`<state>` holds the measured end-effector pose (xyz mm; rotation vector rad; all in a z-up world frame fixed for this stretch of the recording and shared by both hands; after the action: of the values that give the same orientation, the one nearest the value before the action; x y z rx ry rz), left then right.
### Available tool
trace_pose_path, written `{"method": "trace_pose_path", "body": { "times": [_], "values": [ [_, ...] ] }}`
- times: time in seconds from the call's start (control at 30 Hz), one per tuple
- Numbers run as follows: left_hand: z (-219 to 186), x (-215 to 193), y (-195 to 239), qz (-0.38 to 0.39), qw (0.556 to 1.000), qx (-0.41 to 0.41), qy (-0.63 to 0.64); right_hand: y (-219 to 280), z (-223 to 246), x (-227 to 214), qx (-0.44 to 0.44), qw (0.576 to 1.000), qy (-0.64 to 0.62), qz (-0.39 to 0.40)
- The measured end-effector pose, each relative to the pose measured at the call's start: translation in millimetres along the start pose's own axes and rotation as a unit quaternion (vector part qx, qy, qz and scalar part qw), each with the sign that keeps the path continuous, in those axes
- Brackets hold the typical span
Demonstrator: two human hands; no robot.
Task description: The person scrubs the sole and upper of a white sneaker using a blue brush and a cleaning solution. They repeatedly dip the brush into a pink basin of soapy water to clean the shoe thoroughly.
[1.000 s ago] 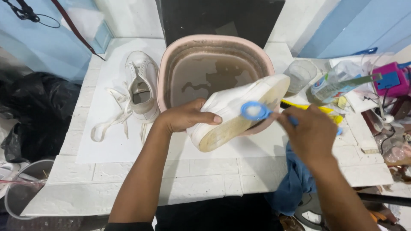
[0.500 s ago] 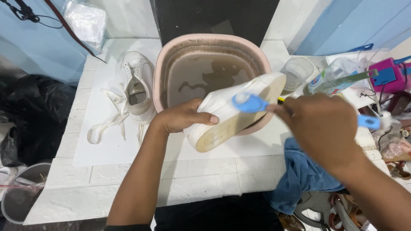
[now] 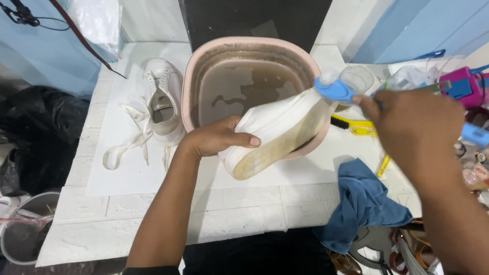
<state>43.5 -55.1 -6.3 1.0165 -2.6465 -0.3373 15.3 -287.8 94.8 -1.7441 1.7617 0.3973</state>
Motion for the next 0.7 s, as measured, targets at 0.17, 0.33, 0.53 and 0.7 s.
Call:
{"method": "trace_pose_path", "body": {
  "times": [0.17, 0.33, 0.53, 0.7],
  "values": [
    [1, 1, 0, -0.001, 1.0, 0.001, -0.017, 35, 36, -18, -0.056, 0.962, -0.203, -0.174],
    [1, 1, 1, -0.009, 1.0, -0.007, -0.014, -4, -1, 49, 0.04, 0.987, -0.143, -0.057],
    [5, -1, -4, -0.005, 1.0, -0.004, 0.007, 27, 29, 5, 0.0, 0.966, -0.23, -0.116],
    [1, 2, -1, -0.008, 1.0, -0.006, 0.004, -7, 2, 77, 0.092, 0.952, -0.259, -0.137]
  ]
}}
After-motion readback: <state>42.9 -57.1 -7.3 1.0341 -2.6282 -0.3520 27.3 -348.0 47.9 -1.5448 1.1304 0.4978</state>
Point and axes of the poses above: each hand's wrist, its own y-axis away from the middle knuckle, its own x-axis out of the palm, z = x × y, the point moved 8 cm from there along -y, towards the middle knuckle, and after that the axes turned 11 degrees about y, right-handed, at the moved point
